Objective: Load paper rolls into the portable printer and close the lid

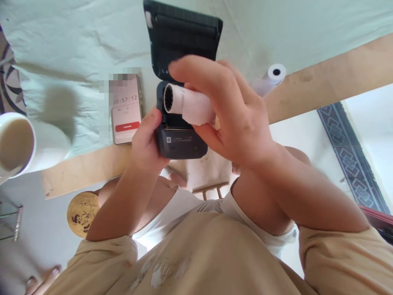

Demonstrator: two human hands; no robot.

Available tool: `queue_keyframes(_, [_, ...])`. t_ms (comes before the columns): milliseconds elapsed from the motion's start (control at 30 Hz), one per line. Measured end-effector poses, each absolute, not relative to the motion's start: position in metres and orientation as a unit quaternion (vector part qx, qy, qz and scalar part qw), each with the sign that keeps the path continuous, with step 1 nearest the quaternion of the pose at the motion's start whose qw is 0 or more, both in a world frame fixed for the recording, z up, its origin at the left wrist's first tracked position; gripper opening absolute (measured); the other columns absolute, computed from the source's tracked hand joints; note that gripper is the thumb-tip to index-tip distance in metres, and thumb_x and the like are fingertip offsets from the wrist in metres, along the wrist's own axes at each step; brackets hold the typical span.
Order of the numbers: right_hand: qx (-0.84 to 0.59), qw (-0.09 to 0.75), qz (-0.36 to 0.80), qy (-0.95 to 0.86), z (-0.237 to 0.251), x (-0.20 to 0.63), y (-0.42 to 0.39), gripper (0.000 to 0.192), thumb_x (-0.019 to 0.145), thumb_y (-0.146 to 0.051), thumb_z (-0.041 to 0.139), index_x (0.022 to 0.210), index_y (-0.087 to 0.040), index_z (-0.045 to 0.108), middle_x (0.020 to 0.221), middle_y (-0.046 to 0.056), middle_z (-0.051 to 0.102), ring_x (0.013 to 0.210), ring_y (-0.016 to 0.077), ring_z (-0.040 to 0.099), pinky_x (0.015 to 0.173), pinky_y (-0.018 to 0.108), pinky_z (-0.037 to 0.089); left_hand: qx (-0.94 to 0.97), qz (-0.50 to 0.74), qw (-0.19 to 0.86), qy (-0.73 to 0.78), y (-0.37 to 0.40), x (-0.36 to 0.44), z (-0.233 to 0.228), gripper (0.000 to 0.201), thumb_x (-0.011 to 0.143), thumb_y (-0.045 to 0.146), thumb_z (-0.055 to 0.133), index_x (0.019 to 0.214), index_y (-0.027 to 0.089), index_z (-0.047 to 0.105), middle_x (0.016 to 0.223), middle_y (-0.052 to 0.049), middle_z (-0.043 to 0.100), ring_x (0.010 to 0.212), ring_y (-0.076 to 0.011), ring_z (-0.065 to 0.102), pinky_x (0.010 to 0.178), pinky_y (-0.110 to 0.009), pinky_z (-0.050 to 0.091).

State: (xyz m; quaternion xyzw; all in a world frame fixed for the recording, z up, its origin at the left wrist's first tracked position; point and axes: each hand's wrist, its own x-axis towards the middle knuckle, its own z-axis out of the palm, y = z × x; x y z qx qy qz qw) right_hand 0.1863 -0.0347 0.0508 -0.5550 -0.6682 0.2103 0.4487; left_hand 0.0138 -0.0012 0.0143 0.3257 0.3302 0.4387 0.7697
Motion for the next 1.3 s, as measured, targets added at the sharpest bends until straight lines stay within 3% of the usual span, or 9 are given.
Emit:
queue_keyframes(100, [-0.56,0.398,0.085,-0.722,0.043,0.183,-0.023,0.02,0.081,-0.015,0.065,0.094,-0.029,0.062,0.106,0.0,0.074,0.095,0.0214,0.07,0.078,0.041,0.059,0.334,0.43,0.765,0.344,-0.002,0.012,0.015,0.021,0.092,0.041,0.067,0.098,0.021,0.07,0.091,-0.003,0.075,0.115,-0.0262,0.072,0.089,-0.032,0.061])
queue_keyframes(433, [-0.42,0.431,-0.022,-0.798,0.032,0.179,-0.032,0.011,0.086,-0.02,0.067,0.082,-0.026,0.059,0.082,-0.003,0.067,0.077,0.0163,0.061,0.07,0.037,0.041,0.32,0.451,0.774,0.308,0.0,0.009,0.01,0.02,0.087,0.037,0.068,0.102,0.023,0.065,0.085,0.0,0.069,0.093,-0.0204,0.073,0.074,-0.028,0.057])
queue_keyframes(567, [-0.396,0.43,0.032,-0.811,0.033,0.181,-0.035,0.014,0.094,-0.039,0.062,0.084,-0.028,0.06,0.083,-0.002,0.068,0.087,0.0197,0.067,0.078,0.041,0.045,0.345,0.432,0.761,0.34,-0.001,0.006,0.01,0.043,0.071,0.022,0.082,0.111,0.026,0.065,0.088,0.002,0.068,0.083,-0.0176,0.07,0.069,-0.025,0.052])
queue_keyframes(700, [-0.449,0.566,0.047,-0.689,0.032,0.191,-0.025,0.009,0.093,-0.036,0.058,0.091,-0.028,0.062,0.091,0.003,0.065,0.09,0.0209,0.063,0.077,0.04,0.049,0.36,0.439,0.752,0.335,-0.003,0.004,0.008,0.054,0.068,0.029,0.088,0.117,0.027,0.066,0.102,-0.001,0.071,0.097,-0.0219,0.071,0.078,-0.027,0.054])
queue_keyframes(800, [-0.498,0.613,0.158,-0.593,0.029,0.196,-0.012,0.042,0.084,-0.05,0.062,0.119,-0.029,0.051,0.124,0.005,0.065,0.113,0.0222,0.064,0.086,0.039,0.05,0.364,0.443,0.75,0.33,-0.003,0.004,0.005,0.055,0.068,0.031,0.088,0.119,0.028,0.067,0.104,-0.002,0.072,0.096,-0.0215,0.071,0.076,-0.026,0.055])
queue_keyframes(900, [-0.517,0.61,0.275,-0.534,0.023,0.2,0.0,0.049,0.089,-0.054,0.043,0.13,-0.028,0.035,0.116,0.006,0.071,0.113,0.02,0.067,0.091,0.039,0.052,0.36,0.452,0.746,0.332,-0.004,0.004,0.004,0.052,0.07,0.03,0.087,0.118,0.028,0.068,0.103,-0.001,0.072,0.094,-0.0208,0.072,0.073,-0.025,0.054])
queue_keyframes(1000, [-0.539,0.611,0.31,-0.49,0.016,0.203,0.005,0.036,0.094,-0.046,0.032,0.124,-0.027,0.041,0.107,0.006,0.073,0.109,0.0187,0.069,0.092,0.039,0.053,0.358,0.452,0.751,0.321,-0.003,0.004,0.003,0.048,0.071,0.027,0.085,0.115,0.028,0.068,0.1,0.0,0.073,0.088,-0.0189,0.071,0.072,-0.025,0.055])
queue_keyframes(1133, [-0.509,0.53,0.404,-0.545,0.01,0.198,-0.001,0.048,0.091,-0.064,0.049,0.124,-0.029,0.053,0.131,0.004,0.067,0.118,0.0199,0.066,0.098,0.037,0.056,0.343,0.457,0.764,0.3,-0.003,0.004,0.003,0.048,0.073,0.022,0.083,0.117,0.029,0.068,0.104,0.001,0.074,0.091,-0.0177,0.072,0.073,-0.025,0.056])
queue_keyframes(1300, [-0.475,0.454,0.417,-0.629,0.011,0.189,-0.01,0.073,0.08,-0.073,0.066,0.133,-0.028,0.046,0.113,0.003,0.065,0.098,0.0176,0.065,0.08,0.032,0.059,0.324,0.447,0.77,0.319,-0.003,0.008,0.007,0.033,0.083,0.04,0.078,0.111,0.029,0.066,0.101,-0.003,0.075,0.1,-0.0239,0.074,0.074,-0.032,0.059])
